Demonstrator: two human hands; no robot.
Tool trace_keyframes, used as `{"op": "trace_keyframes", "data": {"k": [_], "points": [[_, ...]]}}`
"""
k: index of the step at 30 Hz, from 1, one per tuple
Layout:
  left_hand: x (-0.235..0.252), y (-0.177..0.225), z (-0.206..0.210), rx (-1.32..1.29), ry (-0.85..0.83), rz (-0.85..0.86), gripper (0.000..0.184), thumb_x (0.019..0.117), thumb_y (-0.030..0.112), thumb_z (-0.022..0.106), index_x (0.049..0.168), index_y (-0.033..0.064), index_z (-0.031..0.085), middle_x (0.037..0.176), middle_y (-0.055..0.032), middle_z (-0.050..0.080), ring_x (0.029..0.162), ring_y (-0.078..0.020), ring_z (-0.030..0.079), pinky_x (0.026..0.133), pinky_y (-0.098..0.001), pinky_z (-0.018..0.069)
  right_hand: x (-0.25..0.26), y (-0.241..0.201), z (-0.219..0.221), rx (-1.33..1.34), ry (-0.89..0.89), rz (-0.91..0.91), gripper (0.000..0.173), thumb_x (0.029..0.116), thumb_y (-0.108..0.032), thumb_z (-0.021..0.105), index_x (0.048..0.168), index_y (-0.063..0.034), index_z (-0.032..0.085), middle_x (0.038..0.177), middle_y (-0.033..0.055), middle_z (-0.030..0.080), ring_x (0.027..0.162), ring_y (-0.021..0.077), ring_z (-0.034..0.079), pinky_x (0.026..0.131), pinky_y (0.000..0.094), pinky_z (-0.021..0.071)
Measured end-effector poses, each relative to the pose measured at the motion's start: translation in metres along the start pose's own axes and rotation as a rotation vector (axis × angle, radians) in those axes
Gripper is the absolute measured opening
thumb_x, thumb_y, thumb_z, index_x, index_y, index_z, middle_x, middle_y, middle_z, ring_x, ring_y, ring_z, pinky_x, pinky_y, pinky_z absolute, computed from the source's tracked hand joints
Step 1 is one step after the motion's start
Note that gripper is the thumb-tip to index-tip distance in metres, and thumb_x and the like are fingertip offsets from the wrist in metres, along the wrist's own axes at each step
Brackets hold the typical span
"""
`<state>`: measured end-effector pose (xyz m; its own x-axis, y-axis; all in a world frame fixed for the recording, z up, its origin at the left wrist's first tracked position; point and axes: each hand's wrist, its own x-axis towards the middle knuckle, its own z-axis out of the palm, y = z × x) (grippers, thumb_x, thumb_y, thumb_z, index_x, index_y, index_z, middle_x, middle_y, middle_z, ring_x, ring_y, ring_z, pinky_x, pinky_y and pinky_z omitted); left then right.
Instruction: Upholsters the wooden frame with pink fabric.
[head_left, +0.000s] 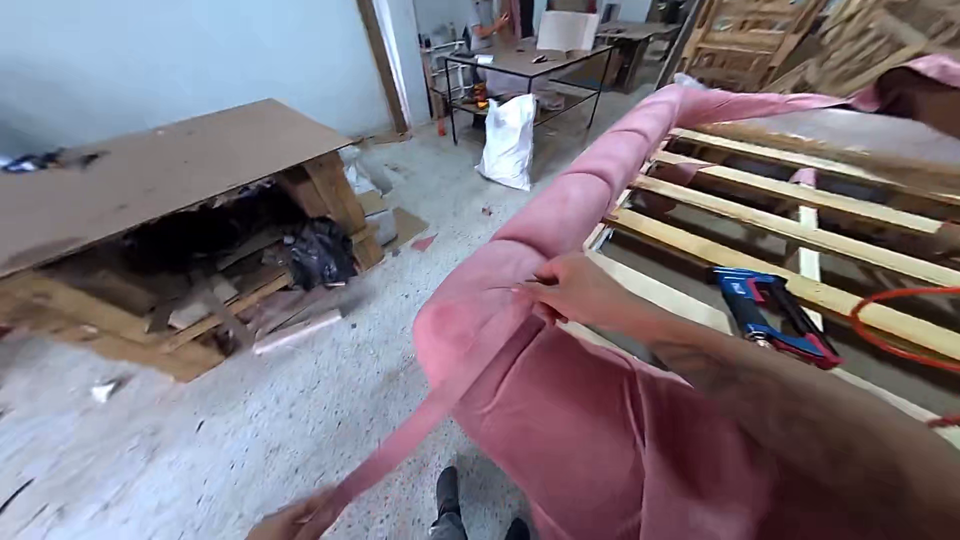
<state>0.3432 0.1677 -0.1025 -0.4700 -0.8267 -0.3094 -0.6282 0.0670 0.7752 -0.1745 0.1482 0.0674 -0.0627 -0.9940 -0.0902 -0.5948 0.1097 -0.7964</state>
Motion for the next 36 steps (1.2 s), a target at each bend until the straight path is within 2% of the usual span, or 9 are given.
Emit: {"op": "trace_keyframes", "data": {"k": [2,7,11,14,17,21,25,31,36], "points": [[0.026,0.045,0.019,0.174,0.248,0.169,0.056,0.0954,0.041,0.07,0.14,0.0078,0.062,0.153,-0.0128,0.052,0.14,-0.0275,0.051,0.115,-0.0571,0.0401,0.03,0.009,0.02,-0.02,-0.038,0.042,0.042,0.101,-0.038,0.066,0.08,-0.0017,0.068,0.062,0.0082,0.066,0.05,0.0181,0.064,0.052,0.0356,0.0565],[0.135,0.193,0.087,0.195,0.419,0.719,0.04,0.1044,0.038,0.055,0.137,0.0186,0.066,0.152,0.0008,0.054,0.146,-0.0177,0.044,0.124,-0.053,0.0304,0.034,0.021,0.033,-0.054,0.011,0.111,0.043,0.0968,-0.045,0.069,0.087,-0.0029,0.07,0.066,0.0091,0.063,0.053,0.0197,0.06,0.055,0.0394,0.0545],[0.204,0.206,0.106,0.27,0.415,0.958,0.036,0.1074,0.032,0.047,0.137,0.0273,0.067,0.157,0.0065,0.049,0.155,-0.0201,0.029,0.127,-0.0596,0.0175,0.027,0.022,0.037,-0.076,0.096,0.092,0.042,0.0974,-0.045,0.069,0.086,-0.0048,0.069,0.061,0.0075,0.061,0.049,0.0184,0.056,0.049,0.0367,0.0501],[0.199,0.193,0.12,0.387,0.479,0.924,0.049,0.1091,0.043,0.03,0.152,0.0314,0.052,0.167,0.0081,0.033,0.158,-0.0211,0.017,0.127,-0.0618,0.0124,0.026,0.024,0.04,-0.096,0.134,0.099,0.042,0.0971,-0.048,0.068,0.085,-0.0082,0.069,0.059,0.0057,0.059,0.047,0.0175,0.054,0.046,0.0348,0.0464],[0.18,0.183,0.14,0.34,0.459,0.902,0.056,0.1085,0.05,0.024,0.154,0.0285,0.05,0.168,0.0056,0.03,0.159,-0.0256,0.012,0.125,-0.0679,0.0039,0.027,0.031,0.041,-0.108,0.125,0.076,0.043,0.0958,-0.049,0.069,0.081,-0.0088,0.068,0.058,0.0038,0.058,0.048,0.0157,0.054,0.046,0.0344,0.0471],[0.165,0.175,0.153,0.104,0.435,0.953,0.055,0.1103,0.046,0.024,0.145,0.0209,0.058,0.159,0.0041,0.046,0.154,-0.0193,0.029,0.126,-0.0603,0.0154,0.029,0.031,0.04,-0.124,0.138,0.032,0.042,0.0952,-0.05,0.069,0.078,-0.0121,0.068,0.059,0.0006,0.058,0.049,0.0129,0.054,0.045,0.0321,0.0456],[0.164,0.184,0.158,0.238,0.527,0.734,0.062,0.1087,0.043,0.03,0.159,0.0081,0.036,0.168,-0.0087,0.03,0.158,-0.0247,0.019,0.128,-0.0578,0.0167,0.031,0.034,0.043,-0.137,0.148,0.017,0.041,0.0957,-0.05,0.068,0.079,-0.0135,0.068,0.057,-0.0012,0.057,0.046,0.0107,0.052,0.043,0.0293,0.0429],[0.142,0.188,0.167,0.229,0.402,0.757,0.059,0.1107,0.037,0.029,0.16,0.0048,0.034,0.169,-0.0109,0.027,0.158,-0.0261,0.019,0.13,-0.0528,0.018,0.031,0.033,0.044,-0.167,0.179,-0.013,0.038,0.0954,-0.049,0.069,0.076,-0.0162,0.066,0.058,-0.0049,0.054,0.048,0.0065,0.05,0.043,0.0253,0.0385],[0.144,0.177,0.148,-0.002,0.36,0.865,0.053,0.1113,0.034,0.027,0.147,0.0035,0.052,0.155,-0.0123,0.05,0.148,-0.028,0.042,0.123,-0.0497,0.0365,0.031,0.034,0.042,-0.183,0.181,-0.038,0.037,0.0957,-0.05,0.068,0.077,-0.0177,0.067,0.059,-0.0067,0.056,0.049,0.0038,0.051,0.044,0.0234,0.0389]]}}
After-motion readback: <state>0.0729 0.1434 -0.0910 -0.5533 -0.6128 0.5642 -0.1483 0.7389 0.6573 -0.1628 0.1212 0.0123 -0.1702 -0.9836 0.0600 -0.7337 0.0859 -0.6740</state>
